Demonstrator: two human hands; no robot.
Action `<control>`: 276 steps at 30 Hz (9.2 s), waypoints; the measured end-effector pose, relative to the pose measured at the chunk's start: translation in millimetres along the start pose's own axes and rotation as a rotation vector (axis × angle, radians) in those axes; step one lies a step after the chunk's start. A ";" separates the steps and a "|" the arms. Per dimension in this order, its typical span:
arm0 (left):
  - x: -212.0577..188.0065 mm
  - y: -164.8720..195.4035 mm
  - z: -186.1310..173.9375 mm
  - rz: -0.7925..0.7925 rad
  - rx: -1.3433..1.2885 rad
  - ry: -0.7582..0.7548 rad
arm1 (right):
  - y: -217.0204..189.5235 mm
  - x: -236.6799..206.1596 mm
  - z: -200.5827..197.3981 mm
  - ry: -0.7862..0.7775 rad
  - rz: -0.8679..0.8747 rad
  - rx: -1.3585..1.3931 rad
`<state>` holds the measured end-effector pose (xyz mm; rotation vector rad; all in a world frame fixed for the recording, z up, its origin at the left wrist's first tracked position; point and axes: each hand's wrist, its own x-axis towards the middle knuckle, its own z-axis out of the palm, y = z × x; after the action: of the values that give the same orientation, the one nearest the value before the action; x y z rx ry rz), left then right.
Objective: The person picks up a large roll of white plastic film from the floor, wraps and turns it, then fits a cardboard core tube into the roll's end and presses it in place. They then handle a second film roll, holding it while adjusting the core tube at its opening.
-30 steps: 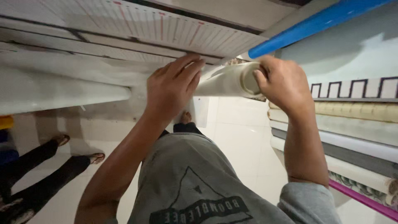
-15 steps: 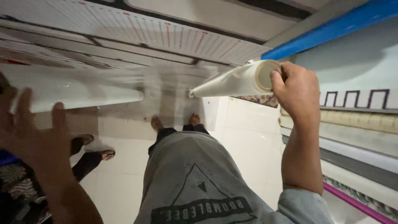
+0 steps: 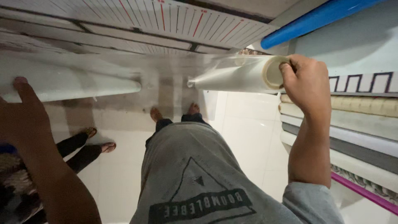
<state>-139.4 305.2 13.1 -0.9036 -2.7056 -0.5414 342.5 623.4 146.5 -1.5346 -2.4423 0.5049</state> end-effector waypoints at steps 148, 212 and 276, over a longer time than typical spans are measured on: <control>-9.7 167.1 -49.0 1.123 -0.308 -0.258 | 33.3 -43.9 -18.7 0.156 0.271 -0.197; 13.2 166.2 -60.4 1.140 -0.194 -0.349 | -0.9 -70.0 -1.5 0.194 0.416 -0.254; 22.5 217.1 -44.0 1.373 -0.558 -0.333 | 39.5 -70.8 -29.7 0.230 0.308 -0.202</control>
<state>-18.7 459.6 118.8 -2.7245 -1.4274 -0.7869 416.5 580.6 158.3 -1.9457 -2.1481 0.1203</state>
